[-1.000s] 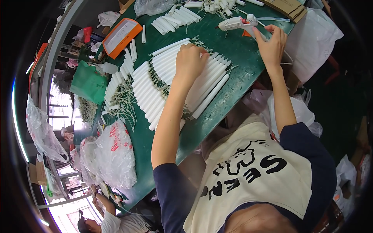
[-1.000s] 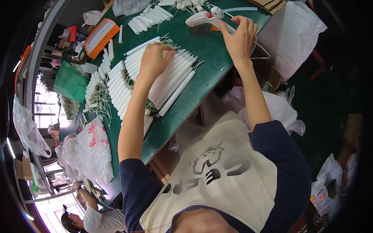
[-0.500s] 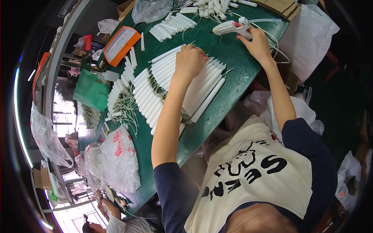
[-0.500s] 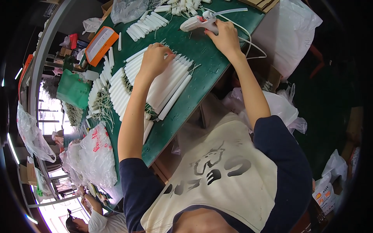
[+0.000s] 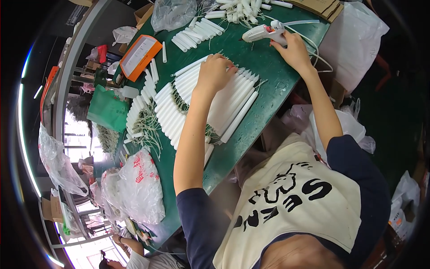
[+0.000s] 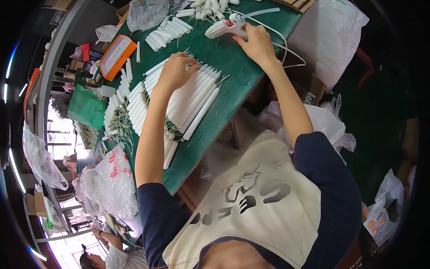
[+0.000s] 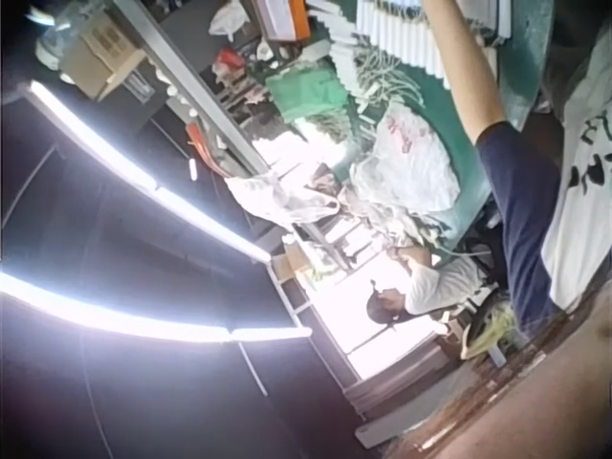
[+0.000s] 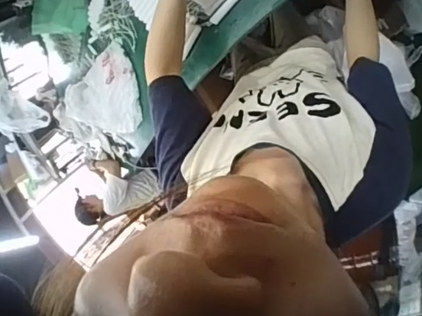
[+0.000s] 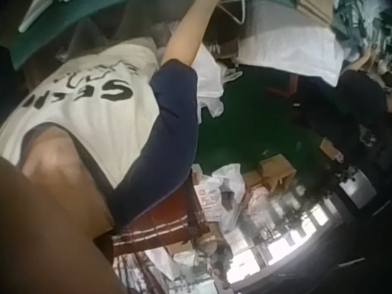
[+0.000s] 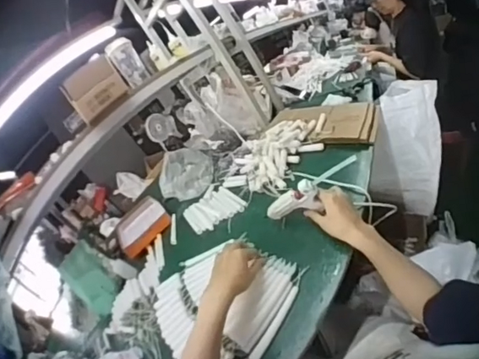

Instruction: Using a hot glue gun to attach green plastic stems to white bases in an assembly line setting.

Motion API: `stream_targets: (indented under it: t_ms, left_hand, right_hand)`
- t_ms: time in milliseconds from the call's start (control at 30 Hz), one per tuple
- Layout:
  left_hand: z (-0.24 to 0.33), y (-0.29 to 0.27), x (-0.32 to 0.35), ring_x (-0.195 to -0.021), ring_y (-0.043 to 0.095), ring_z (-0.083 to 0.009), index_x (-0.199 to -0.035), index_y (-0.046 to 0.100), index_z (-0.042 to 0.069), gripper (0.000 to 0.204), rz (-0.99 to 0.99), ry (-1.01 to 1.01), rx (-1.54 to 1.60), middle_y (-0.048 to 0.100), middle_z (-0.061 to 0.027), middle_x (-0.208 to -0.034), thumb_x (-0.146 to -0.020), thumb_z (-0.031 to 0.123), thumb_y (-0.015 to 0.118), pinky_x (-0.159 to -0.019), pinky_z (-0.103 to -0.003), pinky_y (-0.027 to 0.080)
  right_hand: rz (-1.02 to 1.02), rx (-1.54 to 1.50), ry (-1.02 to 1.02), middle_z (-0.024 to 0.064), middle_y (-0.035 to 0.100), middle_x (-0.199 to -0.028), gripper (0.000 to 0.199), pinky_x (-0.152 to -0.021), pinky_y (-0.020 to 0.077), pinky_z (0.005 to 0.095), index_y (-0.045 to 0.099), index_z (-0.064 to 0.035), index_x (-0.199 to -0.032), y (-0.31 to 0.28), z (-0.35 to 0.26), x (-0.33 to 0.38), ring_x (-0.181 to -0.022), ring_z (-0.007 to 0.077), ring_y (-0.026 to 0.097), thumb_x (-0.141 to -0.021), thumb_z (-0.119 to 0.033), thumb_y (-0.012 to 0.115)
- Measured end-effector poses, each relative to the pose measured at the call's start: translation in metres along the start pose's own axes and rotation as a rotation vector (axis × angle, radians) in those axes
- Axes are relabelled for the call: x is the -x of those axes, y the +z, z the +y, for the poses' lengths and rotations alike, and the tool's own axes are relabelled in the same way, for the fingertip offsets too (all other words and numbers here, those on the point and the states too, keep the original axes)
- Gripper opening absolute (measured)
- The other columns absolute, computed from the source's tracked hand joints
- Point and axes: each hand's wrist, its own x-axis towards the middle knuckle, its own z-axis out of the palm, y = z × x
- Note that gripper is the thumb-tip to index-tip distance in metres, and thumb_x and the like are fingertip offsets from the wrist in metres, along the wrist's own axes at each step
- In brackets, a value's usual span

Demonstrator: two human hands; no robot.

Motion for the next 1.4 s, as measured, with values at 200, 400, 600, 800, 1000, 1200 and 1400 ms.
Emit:
stream_targets:
  t_ms: [200, 400, 600, 800, 1000, 1200, 1400]
  left_hand:
    - [-0.004, 0.007, -0.002, -0.094, 0.053, -0.0279, -0.085, 0.07, 0.008, 0.018, -0.02, 0.009, 0.021, 0.061, -0.011, -0.097, -0.077, 0.023, 0.063, -0.081, -0.037, 0.043]
    - [-0.011, 0.01, -0.007, -0.096, 0.052, -0.0294, -0.085, 0.069, 0.004, 0.021, -0.054, -0.037, 0.158, 0.06, -0.0138, -0.1, -0.076, 0.023, 0.064, -0.083, -0.036, 0.043]
    - [-0.01, 0.009, -0.009, -0.1, 0.05, -0.0294, -0.082, 0.069, 0.004, 0.022, -0.119, -0.09, 0.139, 0.059, -0.0136, -0.101, -0.075, 0.025, 0.065, -0.085, -0.036, 0.043]
    - [-0.013, 0.011, -0.006, -0.091, 0.054, -0.0285, -0.08, 0.067, 0.002, 0.021, -0.081, -0.124, 0.346, 0.059, -0.0158, -0.096, -0.076, 0.023, 0.064, -0.081, -0.035, 0.044]
    - [-0.007, 0.004, 0.006, -0.072, 0.058, -0.0203, -0.086, 0.061, -0.002, 0.026, 0.085, -0.193, 0.656, 0.062, -0.0115, -0.082, -0.084, 0.023, 0.055, -0.069, -0.03, 0.045]
    - [0.003, -0.006, 0.015, -0.066, 0.057, -0.0109, -0.09, 0.059, -0.003, 0.026, -0.001, -0.298, 0.88, 0.063, -0.0065, -0.076, -0.086, 0.022, 0.054, -0.063, -0.024, 0.045]
    - [-0.001, -0.003, 0.02, -0.065, 0.054, -0.007, -0.089, 0.06, -0.002, 0.021, -0.017, -0.231, 0.828, 0.063, -0.0042, -0.076, -0.084, 0.019, 0.058, -0.062, -0.021, 0.044]
  right_hand:
    - [-0.011, -0.009, -0.011, 0.0186, 0.061, -0.09, 0.037, -0.077, 0.043, 0.0391, 0.057, -0.0001, -0.101, -0.001, 0.0, 0.001, -0.087, 0.0342, 0.054, -0.077, -0.026, 0.066]
    - [-0.024, -0.004, -0.012, 0.0187, 0.061, -0.09, 0.037, -0.077, 0.0435, 0.0392, 0.057, 0.0008, -0.101, -0.004, -0.001, -0.001, -0.087, 0.0346, 0.055, -0.077, -0.026, 0.066]
    - [-0.049, -0.041, 0.004, 0.0193, 0.061, -0.089, 0.037, -0.073, 0.045, 0.0376, 0.06, 0.0016, -0.094, -0.007, -0.003, -0.006, -0.082, 0.0336, 0.058, -0.075, -0.028, 0.068]
    - [-0.074, -0.076, -0.012, 0.0175, 0.062, -0.083, 0.037, -0.071, 0.0454, 0.037, 0.061, 0.0014, -0.09, -0.008, -0.003, -0.007, -0.077, 0.0332, 0.059, -0.074, -0.031, 0.069]
    - [-0.034, -0.152, -0.003, 0.0175, 0.063, -0.079, 0.04, -0.068, 0.0461, 0.0342, 0.062, 0.0016, -0.09, -0.016, -0.004, -0.008, -0.072, 0.0324, 0.06, -0.074, -0.035, 0.07]
    - [-0.023, -0.213, -0.037, 0.0138, 0.064, -0.075, 0.038, -0.063, 0.047, 0.0308, 0.063, 0.0019, -0.089, -0.025, -0.013, -0.002, -0.065, 0.0224, 0.062, -0.073, -0.031, 0.072]
    - [-0.044, -0.256, -0.045, 0.0093, 0.065, -0.077, 0.031, -0.066, 0.0481, 0.0275, 0.064, -0.0011, -0.092, -0.026, -0.013, -0.001, -0.069, 0.0153, 0.062, -0.073, -0.025, 0.073]
